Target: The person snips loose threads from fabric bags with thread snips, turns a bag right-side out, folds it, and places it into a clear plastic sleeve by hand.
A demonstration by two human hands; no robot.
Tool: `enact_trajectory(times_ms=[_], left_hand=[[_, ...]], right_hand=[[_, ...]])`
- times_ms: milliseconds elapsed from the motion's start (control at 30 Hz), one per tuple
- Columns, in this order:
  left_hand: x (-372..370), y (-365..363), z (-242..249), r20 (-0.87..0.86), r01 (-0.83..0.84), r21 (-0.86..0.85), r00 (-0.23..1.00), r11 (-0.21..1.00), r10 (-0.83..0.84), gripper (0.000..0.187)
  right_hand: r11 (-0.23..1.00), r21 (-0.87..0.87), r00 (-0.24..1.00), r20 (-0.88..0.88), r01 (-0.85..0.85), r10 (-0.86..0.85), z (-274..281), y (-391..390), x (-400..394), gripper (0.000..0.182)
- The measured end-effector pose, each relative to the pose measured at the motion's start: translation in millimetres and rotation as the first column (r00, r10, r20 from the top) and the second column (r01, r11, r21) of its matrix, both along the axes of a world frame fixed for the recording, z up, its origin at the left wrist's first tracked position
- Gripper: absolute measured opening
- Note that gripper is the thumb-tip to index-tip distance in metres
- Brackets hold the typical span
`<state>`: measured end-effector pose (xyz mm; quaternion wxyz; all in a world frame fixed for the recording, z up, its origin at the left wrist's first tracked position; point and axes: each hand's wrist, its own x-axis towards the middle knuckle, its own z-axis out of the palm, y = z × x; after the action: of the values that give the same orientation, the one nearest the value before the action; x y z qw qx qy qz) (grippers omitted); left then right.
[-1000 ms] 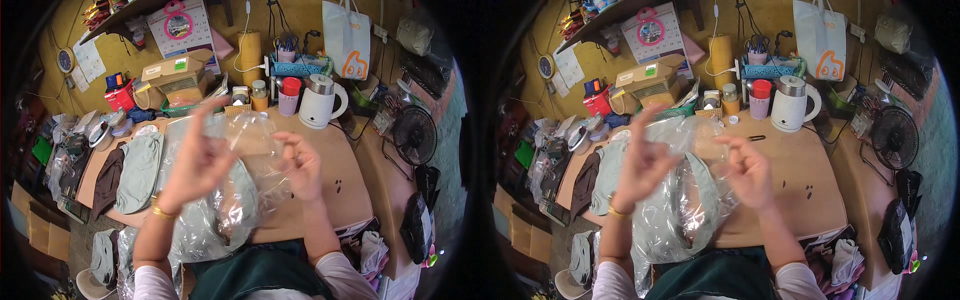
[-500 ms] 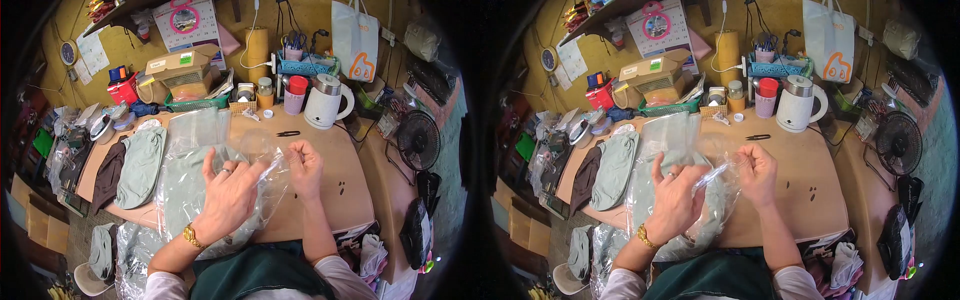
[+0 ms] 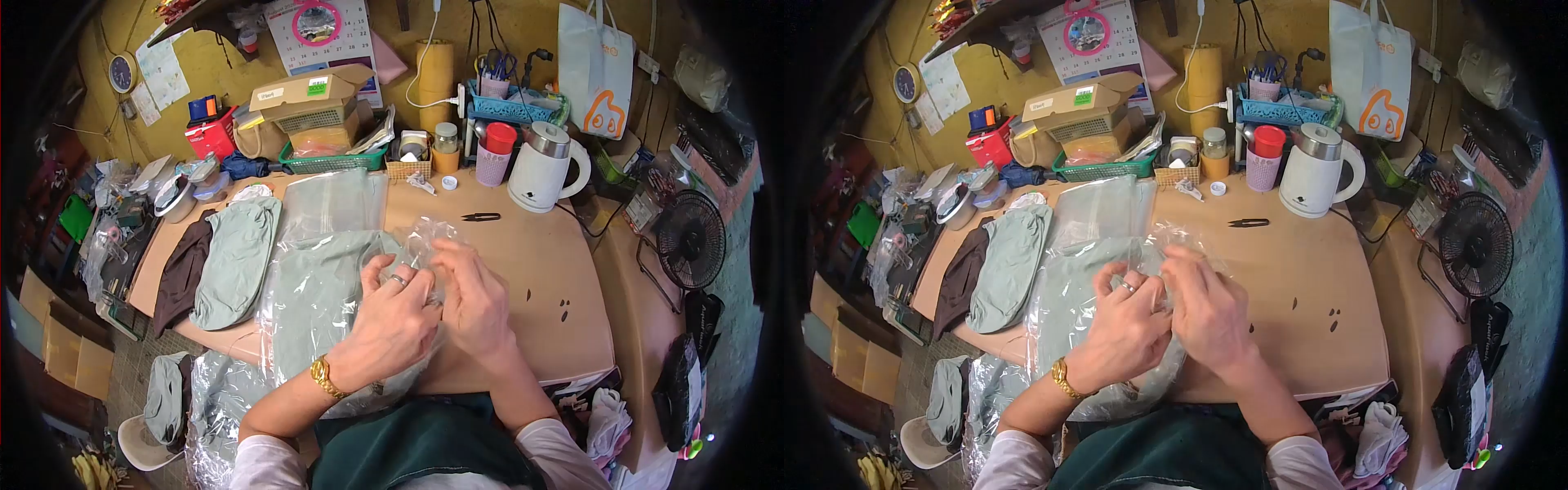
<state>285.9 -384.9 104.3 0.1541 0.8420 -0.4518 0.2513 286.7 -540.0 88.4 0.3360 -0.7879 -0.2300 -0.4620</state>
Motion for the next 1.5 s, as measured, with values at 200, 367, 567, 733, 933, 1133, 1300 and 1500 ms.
enact_trajectory(times_ms=[200,367,567,733,933,1133,1300,1500], left_hand=[[-7,5,-13,0.092,-0.147,0.089,0.986,0.985,0.139,0.020],[-2,6,-21,0.004,-0.194,0.108,0.981,0.975,0.194,0.030],[-16,-1,-18,-0.076,-0.090,0.059,0.993,0.994,0.094,0.026],[-11,2,-31,0.070,-0.323,0.142,0.946,0.936,0.316,0.021],[9,0,-51,0.128,-0.222,-0.169,0.961,0.960,0.244,0.022],[19,-3,-56,0.175,-0.131,-0.347,0.964,0.929,0.201,0.021],[10,-7,-56,0.108,-0.119,-0.346,0.980,0.931,0.165,0.019],[-5,16,-47,-0.261,-0.058,-0.477,0.962,0.877,-0.078,0.013]], right_hand=[[0.993,-0.048,0.906,-0.405,0.111,-0.121,-15,-12,5,0.012],[0.995,0.076,0.997,0.029,0.072,-0.074,-5,0,-3,0.012],[0.990,-0.139,0.928,-0.367,0.018,-0.068,-13,3,-2,0.011],[0.984,-0.179,0.778,-0.620,-0.019,-0.098,-22,0,7,0.023],[0.974,0.055,0.637,-0.748,-0.222,0.187,-27,-9,14,0.074],[0.922,0.163,0.543,-0.767,-0.350,0.341,-28,-14,17,0.100],[0.927,0.227,0.591,-0.718,-0.299,0.367,-28,-17,16,0.085],[0.471,0.860,0.496,-0.326,-0.198,0.805,-47,-44,24,0.010]])
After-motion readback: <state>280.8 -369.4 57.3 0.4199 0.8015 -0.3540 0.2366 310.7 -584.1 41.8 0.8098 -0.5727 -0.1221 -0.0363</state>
